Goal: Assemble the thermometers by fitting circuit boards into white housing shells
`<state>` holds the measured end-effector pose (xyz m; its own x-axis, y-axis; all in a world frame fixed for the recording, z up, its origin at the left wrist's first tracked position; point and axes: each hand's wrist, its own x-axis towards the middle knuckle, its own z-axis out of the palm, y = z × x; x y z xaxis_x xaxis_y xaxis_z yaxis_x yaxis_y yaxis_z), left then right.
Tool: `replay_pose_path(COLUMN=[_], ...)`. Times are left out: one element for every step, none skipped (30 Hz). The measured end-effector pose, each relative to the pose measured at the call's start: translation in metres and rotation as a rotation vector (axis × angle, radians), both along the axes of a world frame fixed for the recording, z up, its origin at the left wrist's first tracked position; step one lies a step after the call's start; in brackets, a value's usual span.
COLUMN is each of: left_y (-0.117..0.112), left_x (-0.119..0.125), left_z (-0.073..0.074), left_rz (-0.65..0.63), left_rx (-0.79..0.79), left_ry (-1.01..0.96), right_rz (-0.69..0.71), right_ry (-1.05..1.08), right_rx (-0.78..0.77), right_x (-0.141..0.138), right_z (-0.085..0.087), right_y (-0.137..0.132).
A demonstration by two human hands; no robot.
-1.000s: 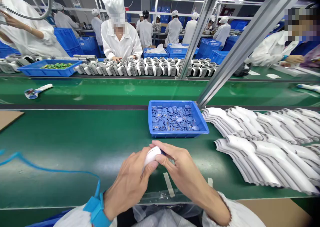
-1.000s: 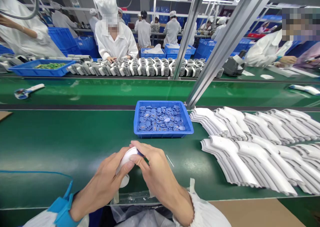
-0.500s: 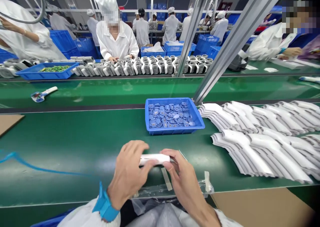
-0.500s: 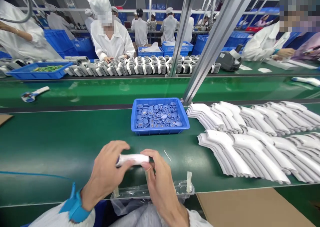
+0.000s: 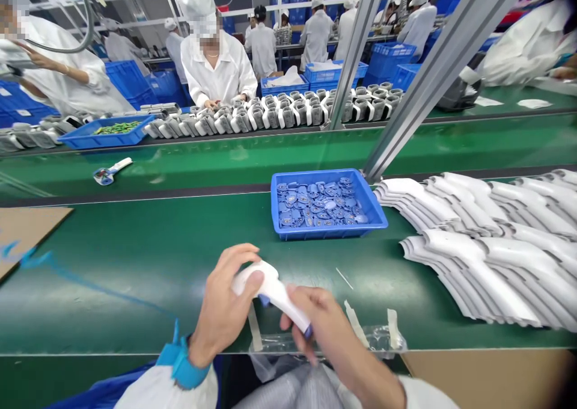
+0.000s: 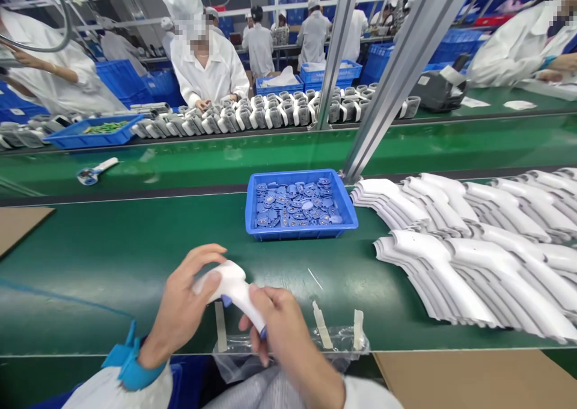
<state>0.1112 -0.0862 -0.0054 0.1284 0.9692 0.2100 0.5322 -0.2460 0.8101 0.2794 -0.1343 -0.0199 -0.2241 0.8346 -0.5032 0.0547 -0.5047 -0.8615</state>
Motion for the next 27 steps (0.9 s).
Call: replay_pose_path(left_y=[-0.002, -0.002, 0.0, 0.003, 0.007, 0.012, 0.016, 0.02, 0.022, 0.025, 0.026, 0.028, 0.03, 0.031, 0.033, 0.034, 0.035, 0.035, 0.035, 0.033, 0.031, 0.029, 0.029, 0.032, 0.039, 0.05, 0.066], left_x=[-0.002, -0.002, 0.0, 0.002, 0.005, 0.007, 0.009, 0.011, 0.011, 0.011, 0.011, 0.011, 0.011, 0.011, 0.012, 0.012, 0.012, 0.012, 0.009, 0.004, -0.003, -0.013, -0.026, -0.04, -0.056, -0.07, -0.083], left_z=[-0.001, -0.004, -0.008, -0.014, -0.02, -0.025, -0.029, -0.032, -0.035, -0.036, -0.036, -0.035, -0.035, -0.034, -0.032, -0.031, -0.028, -0.026, -0.023, -0.02, -0.017, -0.014, -0.011, -0.007, -0.003, 0.002, 0.008], left_rz=[0.073, 0.175, 0.28, 0.362, 0.408, 0.422, 0.42, 0.419, 0.421, 0.426, 0.43, 0.427, 0.42, 0.415, 0.412, 0.406, 0.389, 0.353, 0.298, 0.227, 0.149, 0.083, 0.032, 0.013, 0.04, 0.078, 0.151], left_rx=[0.012, 0.01, -0.014, -0.052, -0.092, -0.122, -0.13, -0.116, -0.084, -0.045, -0.01, 0.014, 0.026, 0.031, 0.032, 0.031, 0.028, 0.023, 0.016, 0.01, -0.006, -0.043, -0.09, -0.187, -0.313, -0.407, -0.502], left_ry=[-0.122, -0.226, -0.297, -0.336, -0.338, -0.314, -0.28, -0.244, -0.201, -0.151, -0.093, -0.035, 0.019, 0.065, 0.101, 0.128, 0.147, 0.164, 0.183, 0.198, 0.228, 0.284, 0.344, 0.467, 0.587, 0.628, 0.633], right_rz=[0.011, 0.036, 0.064, 0.095, 0.128, 0.157, 0.188, 0.225, 0.263, 0.292, 0.31, 0.323, 0.333, 0.34, 0.345, 0.346, 0.341, 0.332, 0.319, 0.297, 0.262, 0.211, 0.141, 0.052, -0.046, -0.139, -0.213], right_ry=[0.139, 0.242, 0.283, 0.252, 0.149, -0.011, -0.208, -0.409, -0.586, -0.722, -0.818, -0.876, -0.908, -0.926, -0.935, -0.936, -0.931, -0.92, -0.9, -0.865, -0.814, -0.757, -0.706, -0.678, -0.688, -0.738, -0.823], right_rx=[-0.178, -0.292, -0.325, -0.276, -0.154, 0.016, 0.2, 0.368, 0.496, 0.577, 0.613, 0.627, 0.635, 0.642, 0.65, 0.658, 0.665, 0.665, 0.656, 0.644, 0.636, 0.639, 0.655, 0.676, 0.699, 0.718, 0.726], right_x=[0.0, -0.001, -0.003, -0.006, -0.01, -0.014, -0.018, -0.023, -0.026, -0.029, -0.032, -0.035, -0.037, -0.039, -0.041, -0.042, -0.043, -0.043, -0.041, -0.037, -0.029, -0.019, -0.005, 0.011, 0.029, 0.046, 0.063], right_z=[0.001, 0.001, 0.001, 0.001, 0.001, 0.0, -0.001, -0.002, -0.003, -0.006, -0.008, -0.01, -0.013, -0.014, -0.015, -0.015, -0.015, -0.014, -0.013, -0.011, -0.011, -0.011, -0.012, -0.013, -0.016, -0.019, -0.023], right_y=[0.003, 0.006, 0.008, 0.009, 0.009, 0.008, 0.006, 0.004, 0.002, 0.0, -0.002, -0.002, -0.002, -0.001, 0.001, 0.002, 0.003, 0.003, 0.001, -0.001, -0.005, -0.01, -0.015, -0.019, -0.023, -0.026, -0.027])
